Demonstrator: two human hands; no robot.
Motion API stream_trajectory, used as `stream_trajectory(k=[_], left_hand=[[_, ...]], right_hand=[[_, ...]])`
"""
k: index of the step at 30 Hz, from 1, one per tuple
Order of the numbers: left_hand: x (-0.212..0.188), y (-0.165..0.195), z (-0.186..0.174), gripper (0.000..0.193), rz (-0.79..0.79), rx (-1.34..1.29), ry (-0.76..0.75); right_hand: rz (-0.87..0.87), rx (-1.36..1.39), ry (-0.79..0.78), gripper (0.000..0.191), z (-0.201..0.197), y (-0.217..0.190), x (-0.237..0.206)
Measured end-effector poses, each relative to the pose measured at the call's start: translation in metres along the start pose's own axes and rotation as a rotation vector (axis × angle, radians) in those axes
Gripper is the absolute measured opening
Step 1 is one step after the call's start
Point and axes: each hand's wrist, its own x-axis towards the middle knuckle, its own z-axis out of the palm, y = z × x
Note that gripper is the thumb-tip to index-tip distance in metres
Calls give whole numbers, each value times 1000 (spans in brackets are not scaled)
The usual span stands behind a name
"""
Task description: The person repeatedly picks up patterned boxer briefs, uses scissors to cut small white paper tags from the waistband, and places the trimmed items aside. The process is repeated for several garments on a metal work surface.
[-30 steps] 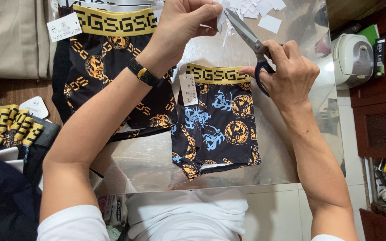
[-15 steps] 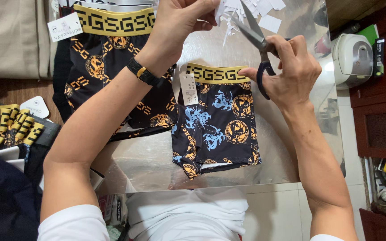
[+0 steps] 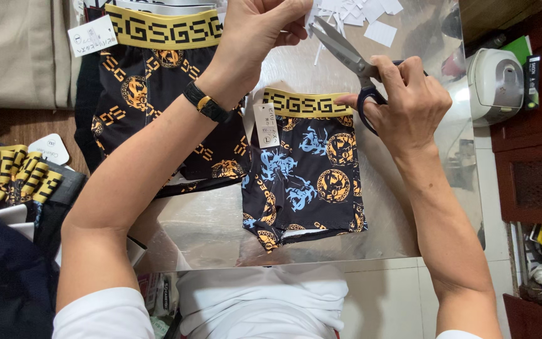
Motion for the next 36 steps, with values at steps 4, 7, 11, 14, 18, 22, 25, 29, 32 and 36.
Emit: stream_trajectory(k=[4, 7, 11, 14, 18, 22, 25, 29, 32, 36], left_hand=[[1, 0, 1, 19, -21, -29, -4], [0, 0, 3, 19, -33, -45, -4], [-1, 0, 3, 18, -33, -33, -2], [0, 0, 3, 18, -45, -38, 1], [0, 0, 2, 17, -34, -54, -10], [1, 4, 0, 14, 7, -62, -20], [-1, 7, 0, 12, 57, -64, -78], [-5, 8, 12, 14, 16, -101, -104], [-9, 9, 21, 16, -38, -126, -76], [-14, 10, 28, 17, -17, -97, -88]], right_hand=[[-10, 4, -9, 58, 0, 0, 0], [-10, -19, -11, 58, -1, 1, -1], [-9, -25, -15, 58, 1, 2, -2], [-8, -29, -21, 59, 3, 3, -4], [74, 101, -39, 64, 4, 2, -4], [394, 820, -167, 74, 2, -4, 1], [564, 1361, -266, 82, -3, -15, 2], [564, 1512, -375, 81, -7, -26, 2], [559, 1516, -406, 79, -9, -32, 2], [550, 1510, -407, 77, -11, -36, 4]])
